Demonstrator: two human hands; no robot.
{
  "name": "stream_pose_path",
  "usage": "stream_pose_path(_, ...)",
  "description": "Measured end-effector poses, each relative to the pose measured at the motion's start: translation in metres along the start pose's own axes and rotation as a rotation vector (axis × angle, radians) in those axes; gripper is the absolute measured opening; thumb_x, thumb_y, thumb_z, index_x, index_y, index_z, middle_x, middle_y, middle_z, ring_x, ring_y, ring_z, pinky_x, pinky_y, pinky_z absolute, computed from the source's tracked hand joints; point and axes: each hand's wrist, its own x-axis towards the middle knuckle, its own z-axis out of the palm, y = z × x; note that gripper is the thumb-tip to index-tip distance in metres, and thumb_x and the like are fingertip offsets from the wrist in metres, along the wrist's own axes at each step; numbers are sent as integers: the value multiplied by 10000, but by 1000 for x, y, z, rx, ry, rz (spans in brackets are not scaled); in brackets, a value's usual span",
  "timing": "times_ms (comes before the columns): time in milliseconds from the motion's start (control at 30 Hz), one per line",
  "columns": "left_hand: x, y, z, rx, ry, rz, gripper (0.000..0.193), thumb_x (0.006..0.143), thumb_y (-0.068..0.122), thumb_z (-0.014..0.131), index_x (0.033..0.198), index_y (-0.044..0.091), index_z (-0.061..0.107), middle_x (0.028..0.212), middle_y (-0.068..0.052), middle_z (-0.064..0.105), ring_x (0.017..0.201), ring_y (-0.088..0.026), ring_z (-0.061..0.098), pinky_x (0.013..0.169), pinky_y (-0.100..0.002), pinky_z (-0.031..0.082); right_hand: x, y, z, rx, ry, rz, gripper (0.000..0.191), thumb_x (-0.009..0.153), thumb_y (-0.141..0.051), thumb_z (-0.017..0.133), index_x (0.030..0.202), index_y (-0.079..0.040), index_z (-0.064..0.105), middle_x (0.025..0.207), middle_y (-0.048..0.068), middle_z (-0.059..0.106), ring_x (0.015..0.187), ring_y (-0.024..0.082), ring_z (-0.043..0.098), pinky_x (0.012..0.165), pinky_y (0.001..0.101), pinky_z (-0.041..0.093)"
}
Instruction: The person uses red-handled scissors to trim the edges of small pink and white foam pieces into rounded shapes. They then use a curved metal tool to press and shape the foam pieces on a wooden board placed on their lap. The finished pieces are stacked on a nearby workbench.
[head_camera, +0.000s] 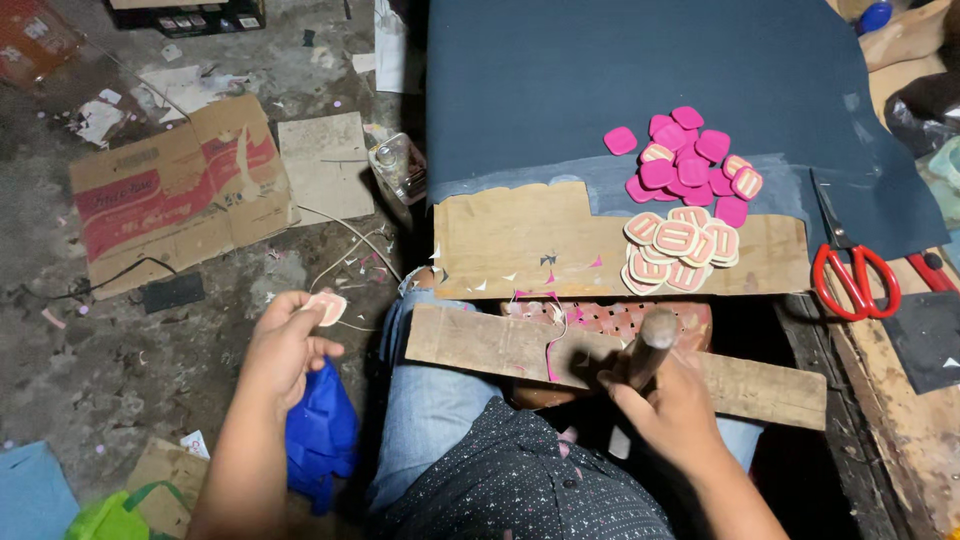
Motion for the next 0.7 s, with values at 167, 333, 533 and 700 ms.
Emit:
stream_pose_path(167, -15, -22, 6, -279, -79, 105, 154, 959, 150, 564, 1082, 63, 595, 1058, -88, 792, 487, -38, 434, 407, -185, 284, 38, -23, -9, -363, -68, 243, 446, 825, -465, 720, 1091, -113, 656, 849, 172, 735, 842, 391, 701, 779, 507, 520)
stream_pose_path(333, -28, -31, 31, -296, -70, 165, 134, 981, 152, 612, 1054, 43, 637, 930, -76, 740, 574, -43, 476, 489, -189, 330, 56, -23, -9, -584, -129, 389, 596, 909, -591, 588, 1256, -110, 643, 872, 246, 724, 807, 450, 698, 704, 539, 542)
stream_pose_path(533, -43, -33, 63, -73, -212, 270, 179, 968, 154, 629, 1078, 21, 674, 931, -61, 747, 733, -68, 619, 618, -213, 455, 48, -17, 2, -510, -66, 365, 601, 878, -549, 622, 1248, -76, 648, 987, 239, 709, 852, 446, 693, 707, 544, 547)
stream_pose_path(700, -45, -32, 83, -89, -268, 231, 167, 963, 166, 616, 1028, 18, 654, 935, -76, 752, 783, -102, 685, 684, -248, 534, 49, -35, -1, -501, 164, 77, 431, 899, -433, 682, 1158, -88, 686, 983, 202, 700, 866, 404, 671, 734, 511, 535)
